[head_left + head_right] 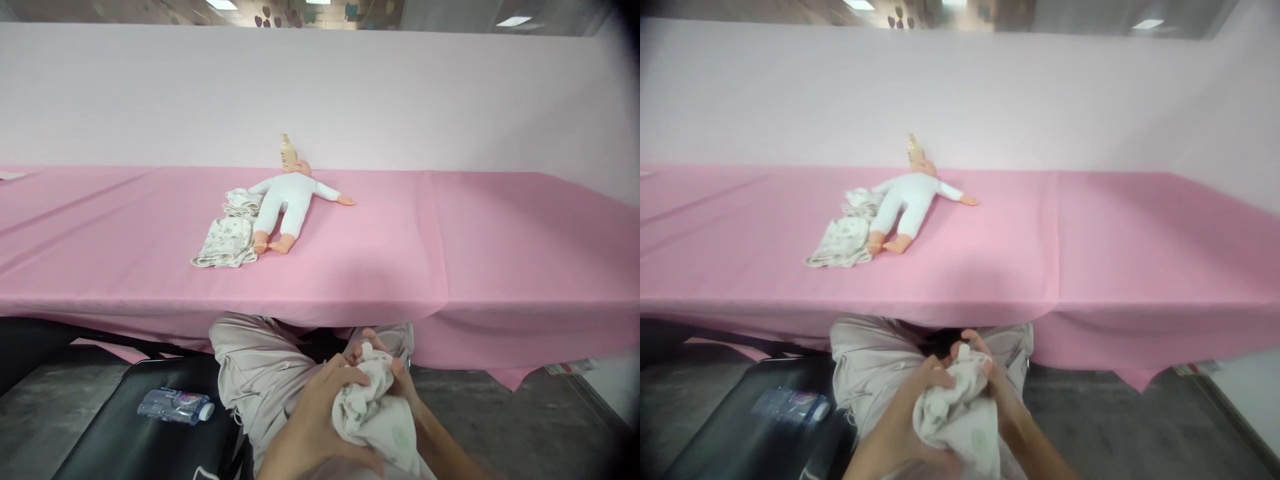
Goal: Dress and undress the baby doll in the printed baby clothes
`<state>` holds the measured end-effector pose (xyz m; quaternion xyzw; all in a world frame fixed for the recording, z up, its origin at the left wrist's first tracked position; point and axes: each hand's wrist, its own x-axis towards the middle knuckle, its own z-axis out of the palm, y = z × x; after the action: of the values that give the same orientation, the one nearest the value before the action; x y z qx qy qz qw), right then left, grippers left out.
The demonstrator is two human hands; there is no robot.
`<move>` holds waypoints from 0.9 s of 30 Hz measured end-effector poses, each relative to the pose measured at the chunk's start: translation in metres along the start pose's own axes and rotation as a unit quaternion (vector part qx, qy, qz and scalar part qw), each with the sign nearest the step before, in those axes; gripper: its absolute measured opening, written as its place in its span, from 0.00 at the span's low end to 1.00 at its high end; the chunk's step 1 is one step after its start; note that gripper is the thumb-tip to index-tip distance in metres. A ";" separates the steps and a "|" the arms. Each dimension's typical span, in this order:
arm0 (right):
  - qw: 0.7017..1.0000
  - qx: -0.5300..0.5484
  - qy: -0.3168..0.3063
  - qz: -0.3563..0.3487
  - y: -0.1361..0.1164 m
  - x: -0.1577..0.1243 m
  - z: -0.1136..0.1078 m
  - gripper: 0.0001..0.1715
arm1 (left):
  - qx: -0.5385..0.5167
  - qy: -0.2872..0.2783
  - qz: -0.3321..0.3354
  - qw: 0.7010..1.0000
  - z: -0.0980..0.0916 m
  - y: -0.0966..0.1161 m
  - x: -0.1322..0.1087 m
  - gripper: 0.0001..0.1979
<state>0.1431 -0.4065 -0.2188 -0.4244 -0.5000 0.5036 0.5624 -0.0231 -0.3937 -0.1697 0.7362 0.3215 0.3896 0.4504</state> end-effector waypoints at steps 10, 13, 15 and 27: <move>0.982 0.103 -0.153 0.033 -0.027 -0.002 -0.001 0.45 | 0.002 0.234 -0.037 0.971 0.001 -0.003 -0.003 0.30; 0.980 0.029 -0.191 -0.051 -0.024 -0.006 0.016 0.61 | 0.065 0.331 -0.007 0.941 0.004 -0.002 -0.004 0.25; 0.981 -0.006 -0.176 -0.077 -0.027 -0.002 0.025 0.57 | 0.078 0.382 -0.018 0.921 0.006 -0.001 -0.005 0.24; 0.994 0.004 0.078 0.075 -0.033 0.039 -0.006 0.33 | 0.139 0.365 0.093 0.916 -0.082 -0.021 0.037 0.11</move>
<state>0.1531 -0.3721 -0.1820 -0.4966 -0.4192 0.5114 0.5622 -0.0788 -0.3212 -0.1545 0.6244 0.4450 0.6226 0.1564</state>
